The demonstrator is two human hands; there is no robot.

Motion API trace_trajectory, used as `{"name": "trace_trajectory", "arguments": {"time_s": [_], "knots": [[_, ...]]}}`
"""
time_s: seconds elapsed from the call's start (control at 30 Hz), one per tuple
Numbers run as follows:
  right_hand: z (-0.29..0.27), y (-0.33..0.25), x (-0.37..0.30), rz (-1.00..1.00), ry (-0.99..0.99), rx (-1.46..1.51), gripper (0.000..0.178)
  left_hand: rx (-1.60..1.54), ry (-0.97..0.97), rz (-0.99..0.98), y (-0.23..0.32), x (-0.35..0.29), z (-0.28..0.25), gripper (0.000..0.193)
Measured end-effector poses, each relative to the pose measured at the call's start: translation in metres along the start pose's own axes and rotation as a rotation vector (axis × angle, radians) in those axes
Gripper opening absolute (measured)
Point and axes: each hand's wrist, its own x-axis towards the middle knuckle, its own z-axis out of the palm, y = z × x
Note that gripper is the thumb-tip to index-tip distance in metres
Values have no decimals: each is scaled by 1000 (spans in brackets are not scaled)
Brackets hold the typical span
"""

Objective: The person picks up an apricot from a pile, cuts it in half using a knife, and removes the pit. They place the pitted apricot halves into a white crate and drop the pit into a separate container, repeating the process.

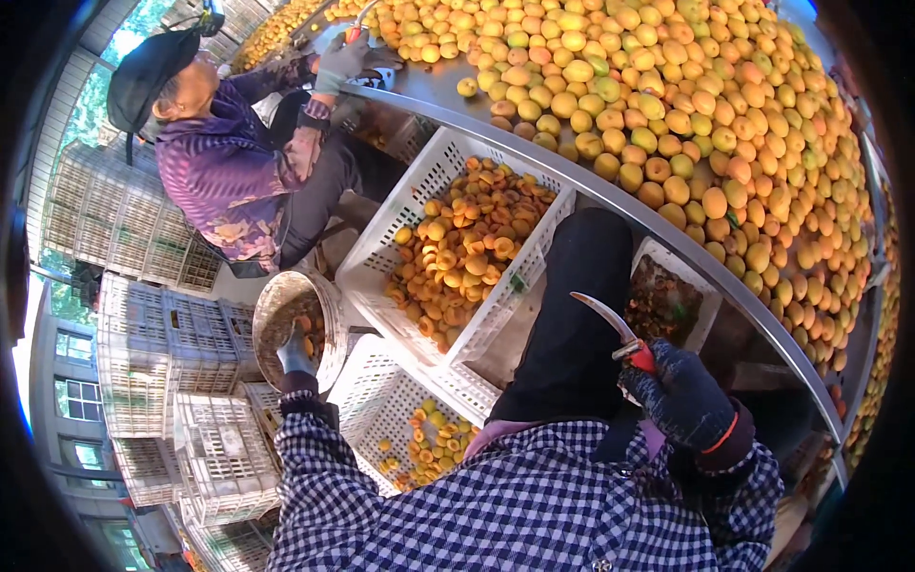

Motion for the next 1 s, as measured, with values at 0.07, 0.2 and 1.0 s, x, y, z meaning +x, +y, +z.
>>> {"name": "trace_trajectory", "arguments": {"time_s": [0.07, 0.2, 1.0], "knots": [[0, 5, -1, -30, -6, 12, 15, -81, 59, -11, -19, 18, -6, 18], [-5, 14, -7, 58, -18, 9, 17, -615, -295, -304, 4, -27, 12, 20], [-36, 77, -118, -358, 1019, 517, 22, -269, -1427, -883, -4, -455, 270, 47]]}}
